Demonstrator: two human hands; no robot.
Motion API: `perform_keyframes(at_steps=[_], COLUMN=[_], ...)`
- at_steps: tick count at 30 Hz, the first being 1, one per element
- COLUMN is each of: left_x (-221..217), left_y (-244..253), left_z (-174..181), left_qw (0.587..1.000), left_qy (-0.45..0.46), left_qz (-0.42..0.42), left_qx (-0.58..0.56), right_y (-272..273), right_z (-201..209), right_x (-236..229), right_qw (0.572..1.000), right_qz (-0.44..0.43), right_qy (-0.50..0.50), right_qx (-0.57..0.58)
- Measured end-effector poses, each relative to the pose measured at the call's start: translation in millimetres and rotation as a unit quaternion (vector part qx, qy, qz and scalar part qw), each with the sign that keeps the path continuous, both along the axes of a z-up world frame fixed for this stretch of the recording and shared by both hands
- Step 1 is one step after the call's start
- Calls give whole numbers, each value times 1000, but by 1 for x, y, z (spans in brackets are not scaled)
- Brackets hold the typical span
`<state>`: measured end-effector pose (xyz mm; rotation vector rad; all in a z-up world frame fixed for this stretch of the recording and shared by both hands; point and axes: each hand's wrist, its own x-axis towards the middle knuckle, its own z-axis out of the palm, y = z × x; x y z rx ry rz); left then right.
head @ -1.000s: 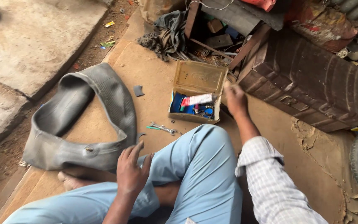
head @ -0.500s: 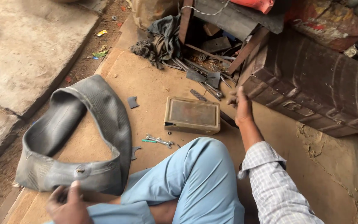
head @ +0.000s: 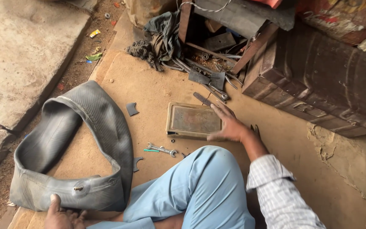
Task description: The person sits cross-legged on the ground repairing a rubber inner tube. They use a wrench on the valve, rasp the tube surface, cut a rubber patch with scissors, squeeze glue from a tube onto the patch, and press the patch onto the puncture area of the tube.
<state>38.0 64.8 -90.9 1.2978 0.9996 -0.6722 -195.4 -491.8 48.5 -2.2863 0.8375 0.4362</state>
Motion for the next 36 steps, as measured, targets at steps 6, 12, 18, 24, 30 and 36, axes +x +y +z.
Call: perform_keyframes(at_steps=[6,12,18,24,30,36], left_x=[22,11,-3,15,3,-2], left_y=[26,30,-31,2,-51,19], left_z=[-53,-50,27,-51,32,-122], left_qw=[995,989,995,998,992,987], left_qy=[41,-29,-82,-30,-70,-149], left_qz=[-55,-103,22,58,97,-10], left_qx=[-70,-104,-52,16,30,-54], right_y=[38,-68,-160,-209,-217,-191], right_z=[-4,-90,-148,-224,-232,-150], right_x=[5,-12,66,100,101,103], right_qw=[985,957,954,943,942,949], right_qz=[6,-108,-129,-88,-51,-101], right_qy=[76,-243,-185,-100,4,130], right_qx=[-153,114,-198,-305,-330,-267])
